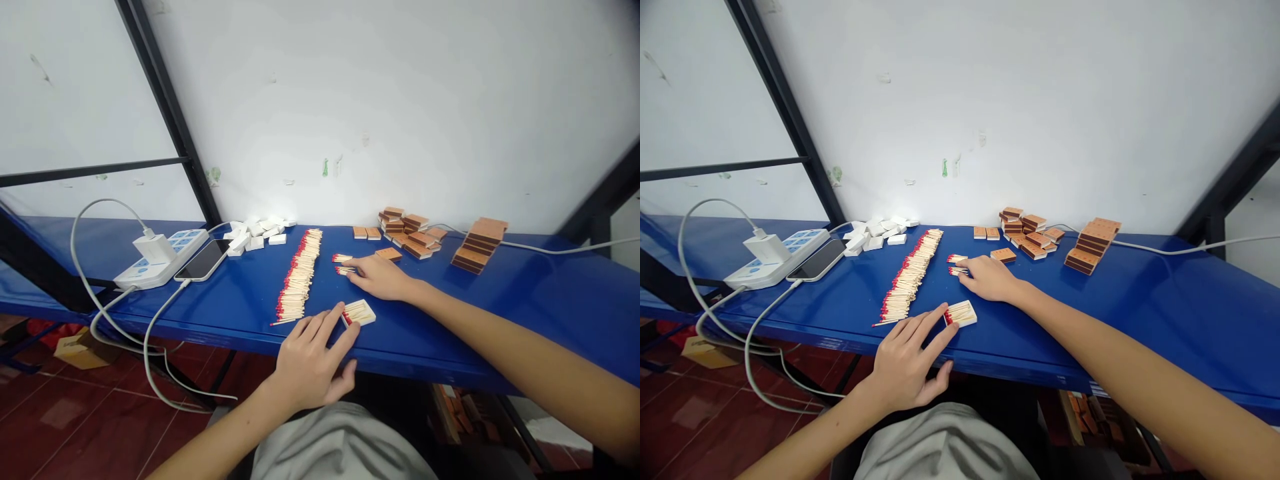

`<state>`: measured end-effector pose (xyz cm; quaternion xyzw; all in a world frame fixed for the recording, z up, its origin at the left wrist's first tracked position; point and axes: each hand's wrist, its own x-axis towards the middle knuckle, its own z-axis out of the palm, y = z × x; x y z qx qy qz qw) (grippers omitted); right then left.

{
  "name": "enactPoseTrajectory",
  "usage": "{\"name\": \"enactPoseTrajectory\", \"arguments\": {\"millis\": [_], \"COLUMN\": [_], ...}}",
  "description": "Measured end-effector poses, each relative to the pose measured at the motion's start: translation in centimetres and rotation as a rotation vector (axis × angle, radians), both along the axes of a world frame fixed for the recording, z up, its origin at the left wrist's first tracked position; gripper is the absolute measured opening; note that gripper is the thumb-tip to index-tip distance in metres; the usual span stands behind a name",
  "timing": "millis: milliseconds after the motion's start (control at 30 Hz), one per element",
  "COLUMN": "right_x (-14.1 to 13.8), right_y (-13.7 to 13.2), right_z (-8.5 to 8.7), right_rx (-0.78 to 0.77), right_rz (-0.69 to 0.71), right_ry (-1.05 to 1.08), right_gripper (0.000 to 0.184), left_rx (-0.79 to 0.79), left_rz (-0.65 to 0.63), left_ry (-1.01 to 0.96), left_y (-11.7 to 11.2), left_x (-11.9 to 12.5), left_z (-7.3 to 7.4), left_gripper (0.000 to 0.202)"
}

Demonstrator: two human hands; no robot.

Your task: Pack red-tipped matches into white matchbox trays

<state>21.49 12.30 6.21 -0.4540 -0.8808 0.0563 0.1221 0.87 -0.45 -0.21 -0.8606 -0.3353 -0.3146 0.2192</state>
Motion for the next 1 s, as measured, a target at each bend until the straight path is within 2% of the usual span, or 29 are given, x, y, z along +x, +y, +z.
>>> {"name": "enactPoseTrajectory", "arguments": {"millis": [167, 333, 1000], "right_x": [0.15, 0.19, 0.06], "right_y": [0.13, 0.15, -0.01], "right_z": [-0.32, -0.47, -0.13], "right_rx": [0.008, 0.019, 0.010], "right_rz": [-0.001, 0.002, 0.032], "right_ry": [0.030, 0.074, 0.019], "right_gripper": [0.044, 0.036, 0.042], "left_rx": [0.006, 0.009, 0.008], "left_rz": [0.002, -0.004, 0.001], "left_ry": [-0.004, -0.009, -0.011], "left_y": [-0.04, 0.06, 0.08], "left_x": [0.00, 0.00, -0.01], "left_z": [0.00, -0.07, -0.23], "left_gripper": [0.051, 0.052, 0.051]}}
